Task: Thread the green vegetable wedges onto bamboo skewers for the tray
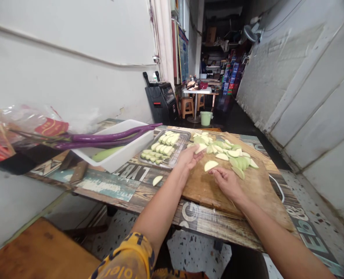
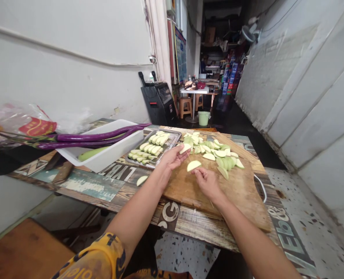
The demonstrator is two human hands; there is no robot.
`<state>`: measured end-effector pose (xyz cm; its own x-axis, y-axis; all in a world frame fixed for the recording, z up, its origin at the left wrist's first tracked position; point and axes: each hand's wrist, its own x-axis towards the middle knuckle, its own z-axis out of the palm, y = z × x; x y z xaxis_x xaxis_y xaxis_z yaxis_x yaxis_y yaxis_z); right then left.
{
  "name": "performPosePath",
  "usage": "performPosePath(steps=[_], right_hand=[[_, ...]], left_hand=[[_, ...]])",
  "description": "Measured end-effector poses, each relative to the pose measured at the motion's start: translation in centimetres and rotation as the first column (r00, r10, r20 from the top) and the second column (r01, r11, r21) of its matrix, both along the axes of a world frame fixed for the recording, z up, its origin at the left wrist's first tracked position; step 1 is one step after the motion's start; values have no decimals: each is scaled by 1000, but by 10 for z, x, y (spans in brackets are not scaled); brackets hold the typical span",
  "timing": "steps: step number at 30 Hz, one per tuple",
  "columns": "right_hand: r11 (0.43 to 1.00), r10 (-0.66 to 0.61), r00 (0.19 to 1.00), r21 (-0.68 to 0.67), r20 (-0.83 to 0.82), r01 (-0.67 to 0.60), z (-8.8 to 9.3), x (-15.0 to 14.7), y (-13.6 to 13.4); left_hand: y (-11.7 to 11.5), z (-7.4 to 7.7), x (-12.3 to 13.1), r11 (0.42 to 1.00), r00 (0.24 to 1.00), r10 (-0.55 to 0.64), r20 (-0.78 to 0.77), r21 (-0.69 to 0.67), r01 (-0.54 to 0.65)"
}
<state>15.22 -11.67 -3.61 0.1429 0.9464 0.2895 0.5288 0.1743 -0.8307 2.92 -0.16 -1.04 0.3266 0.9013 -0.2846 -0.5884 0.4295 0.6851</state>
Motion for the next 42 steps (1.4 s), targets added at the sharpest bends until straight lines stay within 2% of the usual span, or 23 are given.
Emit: performPosePath(steps=[5,11,13,15,17,18,19,21,23,26,28,30,32,34,36,37,38,39,41,42], right_hand=[[999,-39,998,15,-40,39,1,2,1],[995,-79,990,45,-116,85,5,5,3],[986,-134,975,75,-178,149,6,9,5],[961,-220,930,100,-293,259,7,16,8],[929,-286,865,100,-412,355,8,22,10],[918,-305,836,93,-456,386,8,25,11],[912,-315,814,81,-487,401,9,27,11],[912,-322,788,50,-525,407,10,29,12],[914,-328,771,23,-546,405,10,28,13],[920,-324,760,-2,-564,391,10,25,13],[929,-308,762,-6,-570,371,9,23,12],[939,-284,769,-4,-573,344,8,22,12],[946,-265,776,0,-572,323,7,22,11],[951,-255,786,2,-563,310,6,22,11],[954,-250,807,6,-535,300,5,22,11],[956,-247,823,13,-511,294,5,22,11],[957,-244,844,25,-478,290,4,22,10],[957,-241,867,42,-435,287,4,22,10],[959,-223,917,92,-331,267,5,21,9],[964,-199,941,119,-275,239,5,20,8]], left_hand=[[-13,-2,13,996,995,-92,-45,15,92],[-27,-2,26,989,988,-82,-129,112,96],[-24,-1,22,973,978,10,-210,228,39],[-15,-1,12,915,936,207,-284,394,-83],[-2,-1,-1,807,836,423,-350,565,-171],[5,0,-8,756,777,485,-401,638,-143],[11,0,-14,725,719,506,-476,686,-56],[21,2,-23,680,569,512,-643,709,189],[27,5,-25,619,390,533,-751,660,425],[33,8,-19,514,169,591,-789,530,675],[36,8,-14,461,73,622,-779,440,770],[39,8,-10,413,25,660,-751,390,823],[42,7,-10,367,18,694,-720,376,851],[45,7,-12,331,46,708,-705,388,860],[45,7,-13,310,117,673,-730,423,852],[44,6,-13,319,172,636,-752,459,829],[43,5,-12,351,241,588,-772,512,784],[41,3,-11,410,327,530,-782,574,709],[34,-1,-6,597,555,390,-735,660,456],[31,-3,-4,703,680,307,-666,640,310]])
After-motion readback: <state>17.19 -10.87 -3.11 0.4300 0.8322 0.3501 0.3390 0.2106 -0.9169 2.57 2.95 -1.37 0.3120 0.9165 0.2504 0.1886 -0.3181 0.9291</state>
